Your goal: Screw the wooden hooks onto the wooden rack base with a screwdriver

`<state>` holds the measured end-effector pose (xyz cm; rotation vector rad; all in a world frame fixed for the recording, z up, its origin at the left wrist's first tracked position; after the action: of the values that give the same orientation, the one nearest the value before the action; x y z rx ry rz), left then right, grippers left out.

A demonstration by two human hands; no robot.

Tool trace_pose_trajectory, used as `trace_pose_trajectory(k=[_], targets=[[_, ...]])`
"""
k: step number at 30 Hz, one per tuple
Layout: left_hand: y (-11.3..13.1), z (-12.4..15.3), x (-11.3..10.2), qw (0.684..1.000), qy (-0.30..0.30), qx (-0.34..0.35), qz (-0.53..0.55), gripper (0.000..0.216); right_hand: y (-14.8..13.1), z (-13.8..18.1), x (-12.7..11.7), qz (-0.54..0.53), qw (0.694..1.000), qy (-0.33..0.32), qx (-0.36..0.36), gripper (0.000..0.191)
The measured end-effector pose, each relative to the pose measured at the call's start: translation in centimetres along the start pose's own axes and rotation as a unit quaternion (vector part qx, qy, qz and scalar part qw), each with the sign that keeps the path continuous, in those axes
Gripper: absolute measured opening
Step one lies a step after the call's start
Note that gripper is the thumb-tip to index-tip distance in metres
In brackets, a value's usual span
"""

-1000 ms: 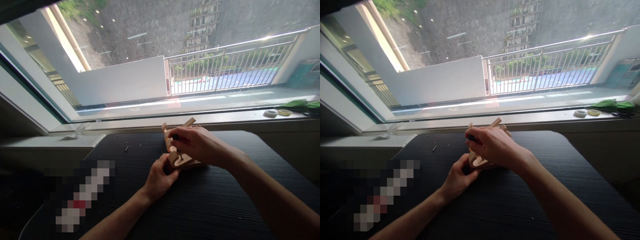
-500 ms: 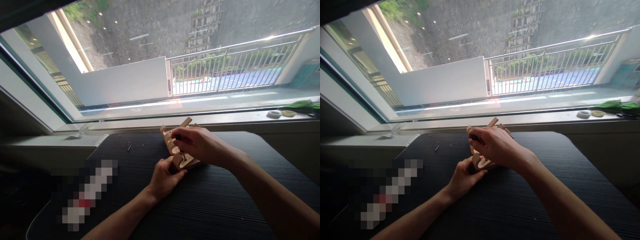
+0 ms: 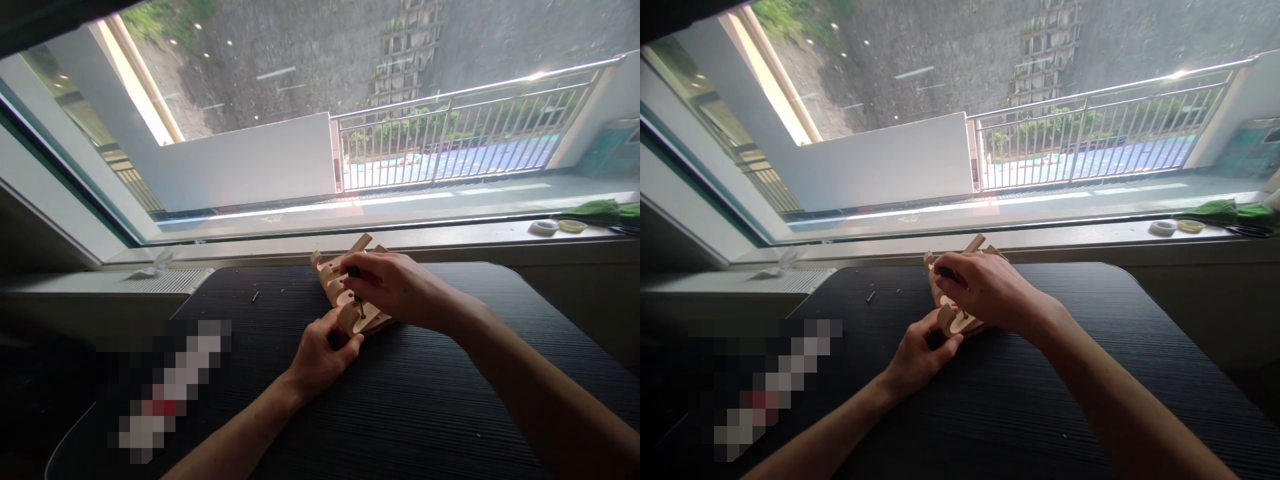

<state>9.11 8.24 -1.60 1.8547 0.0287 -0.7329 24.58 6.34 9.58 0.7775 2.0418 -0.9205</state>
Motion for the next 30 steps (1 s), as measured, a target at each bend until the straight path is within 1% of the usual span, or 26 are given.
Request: trace_pose_trajectory(k=[4, 8, 12, 14, 17, 21, 26, 30], targets=[[-0.2, 0.1, 0.2, 1.000, 0.002, -0.001, 0.019, 0.026, 0.1, 0.0, 0.0, -0.005, 1.000, 0.002, 0.002, 0.021], [-0.3, 0.1, 0.3, 0.999, 0.011, -0.019, 0.037, 0.027, 0.1, 0.0, 0.1, -0.005, 1.000, 0.010, -0.003, 0.020], [-0.3, 0.0, -0.1, 0.999, 0.015, -0.012, 0.037, 0.027, 0.1, 0.0, 0.2, -0.005, 1.000, 0.012, -0.005, 0.020], [-0.3, -0.2, -0.5, 0.999, 0.008, -0.008, 0.042, 0.029, 0.2, 0.0, 0.3, -0.005, 1.000, 0.015, -0.001, 0.019], [-0.4, -0.4, -1.1, 0.998, -0.020, -0.006, 0.052, 0.028, 0.3, 0.0, 0.3, -0.005, 1.000, 0.015, 0.002, 0.018], [-0.2, -0.6, -1.6, 1.000, -0.014, 0.015, 0.022, 0.021, 0.6, 0.0, 0.4, -0.004, 1.000, 0.013, 0.001, 0.017], [0.0, -0.4, -1.8, 0.998, -0.015, 0.059, -0.012, 0.031, 0.9, 0.1, 0.4, -0.011, 1.000, 0.014, 0.007, 0.018], [-0.3, -0.5, -2.0, 0.996, -0.019, 0.079, -0.023, 0.030, 0.9, 0.1, 0.4, -0.003, 1.000, 0.012, 0.009, 0.018]])
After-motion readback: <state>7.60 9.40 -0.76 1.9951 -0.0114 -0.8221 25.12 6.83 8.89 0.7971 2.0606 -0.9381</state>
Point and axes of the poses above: each hand's wrist, its own z-axis away from the middle knuckle, its own x-axis out of the palm, y = z × x, the point moved 2 cm from there along -z, towards the middle knuckle, and after that the axes turned 5 degrees about -x, right-handed, at the moved point
